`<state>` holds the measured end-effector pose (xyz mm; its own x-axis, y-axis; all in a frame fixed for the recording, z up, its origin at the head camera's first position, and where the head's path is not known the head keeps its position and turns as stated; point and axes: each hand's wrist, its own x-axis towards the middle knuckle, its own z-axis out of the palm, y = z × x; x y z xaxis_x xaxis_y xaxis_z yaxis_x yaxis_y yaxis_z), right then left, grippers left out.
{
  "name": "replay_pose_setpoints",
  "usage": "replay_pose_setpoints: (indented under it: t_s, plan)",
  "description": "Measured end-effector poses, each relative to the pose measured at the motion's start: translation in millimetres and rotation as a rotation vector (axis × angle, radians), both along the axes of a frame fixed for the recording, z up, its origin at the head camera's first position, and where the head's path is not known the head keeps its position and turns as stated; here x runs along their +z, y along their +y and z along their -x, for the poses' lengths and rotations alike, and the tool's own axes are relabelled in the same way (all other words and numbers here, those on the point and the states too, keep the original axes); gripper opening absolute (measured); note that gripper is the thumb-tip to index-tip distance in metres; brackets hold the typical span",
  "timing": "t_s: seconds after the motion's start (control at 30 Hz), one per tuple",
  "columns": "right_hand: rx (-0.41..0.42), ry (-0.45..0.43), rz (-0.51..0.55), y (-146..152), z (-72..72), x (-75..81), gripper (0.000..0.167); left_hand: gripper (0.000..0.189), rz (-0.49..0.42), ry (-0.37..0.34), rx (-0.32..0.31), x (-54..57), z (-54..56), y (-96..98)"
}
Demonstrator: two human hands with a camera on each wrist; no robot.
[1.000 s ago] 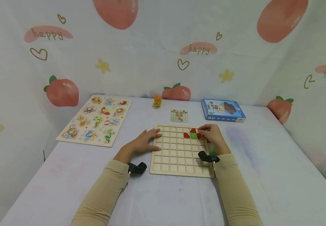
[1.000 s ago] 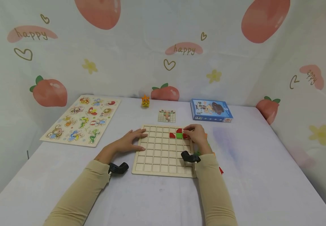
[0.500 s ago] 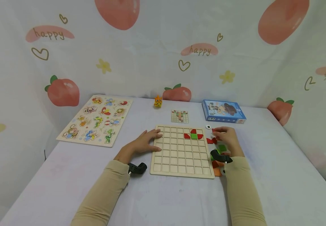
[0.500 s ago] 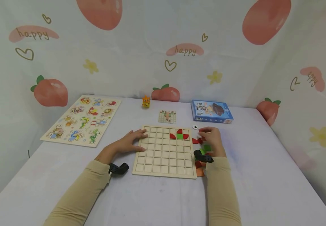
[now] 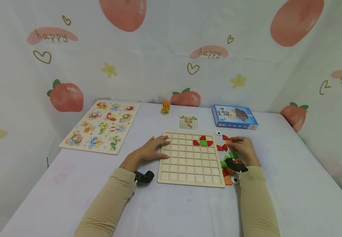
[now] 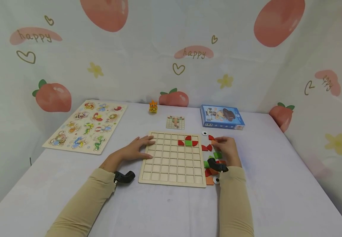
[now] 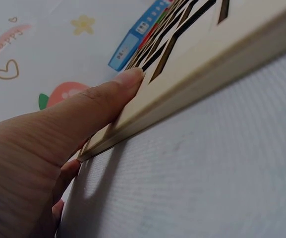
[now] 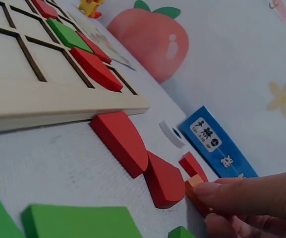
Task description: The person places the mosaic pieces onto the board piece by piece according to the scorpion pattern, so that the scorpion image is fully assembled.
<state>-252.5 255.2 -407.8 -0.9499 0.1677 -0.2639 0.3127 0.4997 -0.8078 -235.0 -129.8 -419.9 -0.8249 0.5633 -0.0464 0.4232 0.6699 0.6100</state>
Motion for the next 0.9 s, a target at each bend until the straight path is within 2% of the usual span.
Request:
replay_pose_setpoints:
  t_s: [0.23,0.5,0.67,0.9]
  plan:
    - [0.035,-0.012,-0.046,3.0,-1.2,-1.9,0.043,0.069,0.005,-0.002,-0.001,-0.7,0.0,0.3]
    - [0.080,0.051,-0.104,2.4,3.1,-4.9,0.039,0.069,0.008,-0.001,0.001,-1.4,-0.1,0.4]
    - [0.072,0.088,-0.073,-0.9,6.0,-7.3,0.037,0.069,0.006,0.006,-0.002,-1.5,-0.2,-0.2]
    - [0.040,0.085,-0.037,-3.9,6.2,-4.7,0.035,0.069,0.001,0.007,-0.008,-1.1,0.5,-0.7]
